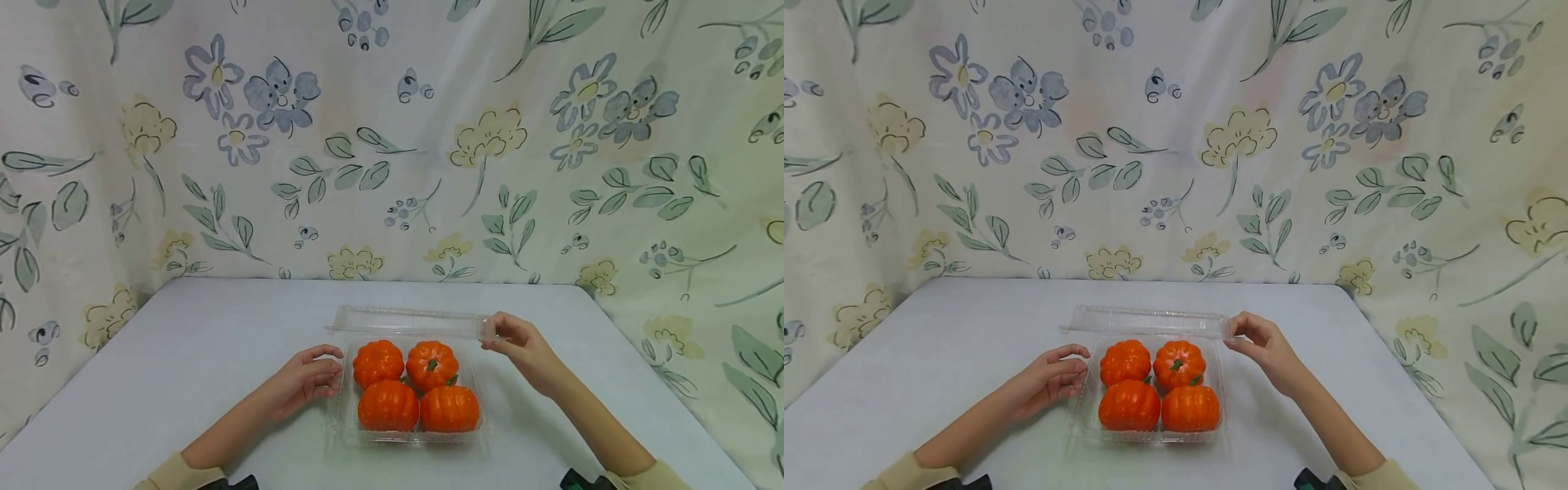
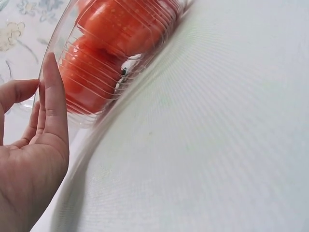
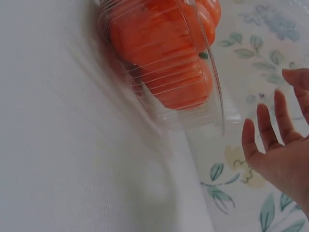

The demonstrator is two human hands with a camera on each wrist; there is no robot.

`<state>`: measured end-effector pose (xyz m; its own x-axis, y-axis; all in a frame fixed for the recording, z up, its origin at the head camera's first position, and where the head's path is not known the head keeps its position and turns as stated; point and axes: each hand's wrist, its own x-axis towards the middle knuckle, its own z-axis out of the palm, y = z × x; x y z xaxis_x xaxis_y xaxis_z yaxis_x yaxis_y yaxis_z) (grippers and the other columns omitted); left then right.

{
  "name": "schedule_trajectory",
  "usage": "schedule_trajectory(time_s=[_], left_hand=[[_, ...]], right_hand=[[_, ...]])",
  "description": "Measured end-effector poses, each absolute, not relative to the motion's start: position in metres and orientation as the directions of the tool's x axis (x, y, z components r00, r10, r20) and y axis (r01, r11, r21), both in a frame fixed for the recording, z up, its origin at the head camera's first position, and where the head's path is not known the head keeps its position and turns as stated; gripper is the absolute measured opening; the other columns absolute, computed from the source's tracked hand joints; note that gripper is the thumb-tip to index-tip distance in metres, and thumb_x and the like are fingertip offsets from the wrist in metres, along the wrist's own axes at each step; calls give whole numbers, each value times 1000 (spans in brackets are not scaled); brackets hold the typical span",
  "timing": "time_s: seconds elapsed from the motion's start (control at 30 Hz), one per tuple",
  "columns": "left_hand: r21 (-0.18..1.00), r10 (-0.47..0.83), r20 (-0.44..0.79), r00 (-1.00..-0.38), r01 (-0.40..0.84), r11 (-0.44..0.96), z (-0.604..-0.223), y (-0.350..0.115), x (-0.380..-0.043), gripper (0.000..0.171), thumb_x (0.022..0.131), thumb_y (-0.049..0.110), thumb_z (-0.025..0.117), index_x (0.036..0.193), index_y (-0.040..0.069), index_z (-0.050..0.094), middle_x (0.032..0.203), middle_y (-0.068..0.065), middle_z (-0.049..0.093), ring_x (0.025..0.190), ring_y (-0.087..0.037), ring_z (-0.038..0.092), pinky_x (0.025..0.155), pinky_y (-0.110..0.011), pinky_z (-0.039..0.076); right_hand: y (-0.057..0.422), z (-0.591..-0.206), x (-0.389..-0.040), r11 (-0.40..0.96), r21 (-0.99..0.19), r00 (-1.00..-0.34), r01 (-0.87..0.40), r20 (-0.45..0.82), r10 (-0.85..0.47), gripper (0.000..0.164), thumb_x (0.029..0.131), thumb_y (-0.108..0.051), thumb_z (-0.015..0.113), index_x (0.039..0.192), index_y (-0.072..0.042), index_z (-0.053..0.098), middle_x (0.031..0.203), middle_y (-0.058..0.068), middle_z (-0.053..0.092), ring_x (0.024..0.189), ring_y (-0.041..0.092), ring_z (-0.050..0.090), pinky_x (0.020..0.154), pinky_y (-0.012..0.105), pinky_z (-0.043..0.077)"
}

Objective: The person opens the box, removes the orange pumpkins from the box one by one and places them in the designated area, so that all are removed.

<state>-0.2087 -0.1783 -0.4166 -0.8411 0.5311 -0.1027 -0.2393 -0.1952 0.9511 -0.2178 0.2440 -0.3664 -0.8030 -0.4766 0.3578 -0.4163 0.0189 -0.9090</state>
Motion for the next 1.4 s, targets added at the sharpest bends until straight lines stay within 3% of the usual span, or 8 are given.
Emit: schedule_trajectory(time_s=[0.57, 0.97, 1.4], left_hand=[[946, 563, -44, -825, -216, -242, -424, -181, -210, 12, 109, 7, 53, 119, 12, 55, 89, 3, 67, 78, -9, 68, 79, -21, 62], [941, 567, -7, -824, -198, -276, -429, -180, -211, 14, 109, 4, 51, 119, 11, 55, 89, 3, 67, 79, -8, 68, 79, -21, 61], [939, 572, 1, -820, -197, -284, -430, -180, -211, 13, 109, 4, 52, 119, 11, 55, 88, 4, 68, 79, -8, 67, 80, -21, 61]], right_hand=[[240, -374, -237, -23, -927, -824, -374, 344, -450, 31, 106, 3, 51, 113, -23, 67, 109, -9, 65, 105, 12, 66, 96, 20, 56], [235, -377, -250, -2, -937, -871, -348, 324, -370, 17, 106, -1, 54, 111, -16, 61, 105, -3, 64, 100, 17, 62, 93, 22, 57], [229, -378, -265, 50, -942, -906, -332, 304, -294, 16, 106, -1, 58, 117, -12, 54, 103, -3, 61, 100, 22, 60, 92, 23, 58]])
